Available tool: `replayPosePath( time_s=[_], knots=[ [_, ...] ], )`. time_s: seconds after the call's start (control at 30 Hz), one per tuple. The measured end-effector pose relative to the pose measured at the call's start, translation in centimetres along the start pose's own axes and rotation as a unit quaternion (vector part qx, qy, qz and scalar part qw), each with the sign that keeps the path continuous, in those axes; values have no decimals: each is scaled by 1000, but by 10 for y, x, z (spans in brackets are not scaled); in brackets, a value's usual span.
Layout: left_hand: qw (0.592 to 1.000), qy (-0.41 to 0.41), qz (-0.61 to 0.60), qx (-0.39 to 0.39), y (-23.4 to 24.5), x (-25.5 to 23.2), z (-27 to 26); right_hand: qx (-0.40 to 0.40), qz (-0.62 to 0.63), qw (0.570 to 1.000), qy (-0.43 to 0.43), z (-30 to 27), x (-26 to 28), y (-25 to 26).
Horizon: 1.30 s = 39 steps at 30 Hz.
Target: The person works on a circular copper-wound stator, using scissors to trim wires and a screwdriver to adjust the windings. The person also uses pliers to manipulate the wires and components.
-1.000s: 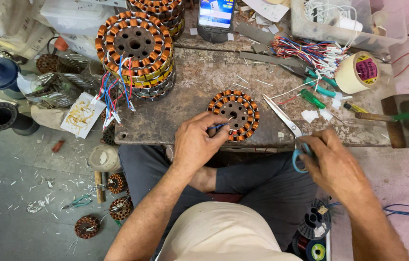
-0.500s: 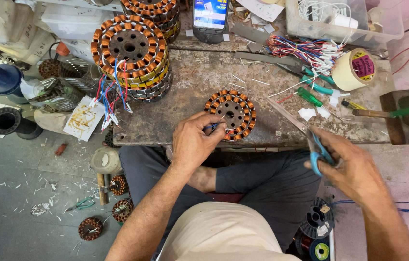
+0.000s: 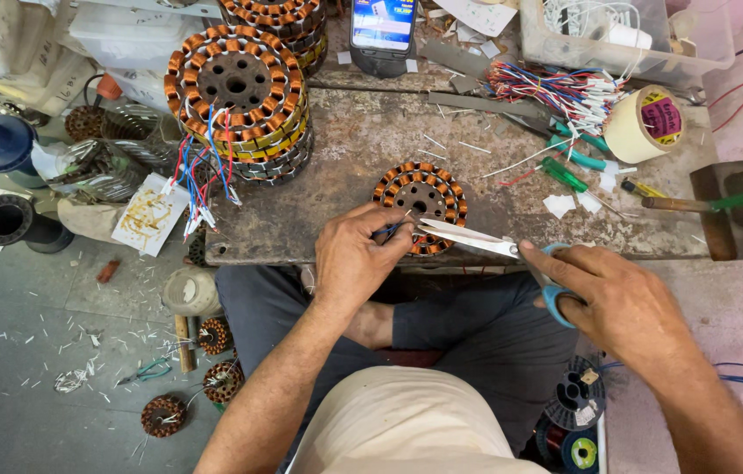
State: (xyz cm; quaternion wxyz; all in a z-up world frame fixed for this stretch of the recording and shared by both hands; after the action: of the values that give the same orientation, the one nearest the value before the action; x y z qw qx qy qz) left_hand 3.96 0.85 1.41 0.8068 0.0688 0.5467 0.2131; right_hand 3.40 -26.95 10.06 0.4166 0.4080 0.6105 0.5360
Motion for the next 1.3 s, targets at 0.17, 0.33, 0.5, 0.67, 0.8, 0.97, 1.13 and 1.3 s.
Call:
replayPosePath(
  time_s=[0.17,0.33,0.5,0.67,0.8,0.97,1.13,1.3],
  knots=[
    [1000,-9,-3,-9,0,1,0,21,-25,999,-15,2,3,-1],
    [999,-29,-7,-23,-1,1,-1,9,-39,999,-16,2,6,2],
    [1000,8,-4,5,-5,6,-2,6,-72,997,-22,1,7,2],
    [1000,3,-2,4,-5,7,-2,-13,-73,997,-6,0,9,4],
    [1000,-8,4,-3,-3,5,-1,-15,-79,997,-5,0,10,4],
    [1000,-3,-4,13,1,0,0,-3,-100,995,-17,0,10,5],
    [1000,-11,-7,6,1,-6,3,-18,-94,995,-5,-2,15,11],
    [1000,-3,11,0,-1,-5,5,-13,-94,995,-8,-4,15,13]
  ],
)
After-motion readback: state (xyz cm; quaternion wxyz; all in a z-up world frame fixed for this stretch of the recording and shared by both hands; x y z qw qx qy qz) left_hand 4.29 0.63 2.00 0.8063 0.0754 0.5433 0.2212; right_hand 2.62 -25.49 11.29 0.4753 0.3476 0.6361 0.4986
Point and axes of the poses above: each hand's wrist, its own z-axis towards the middle knuckle, its own y-axis out of the back of the hand, x = y × z, the point moved 4 cm from there along z, towards the middle knuckle, and after that the axes turned 12 degrees about -y, right-handed, at the moved point
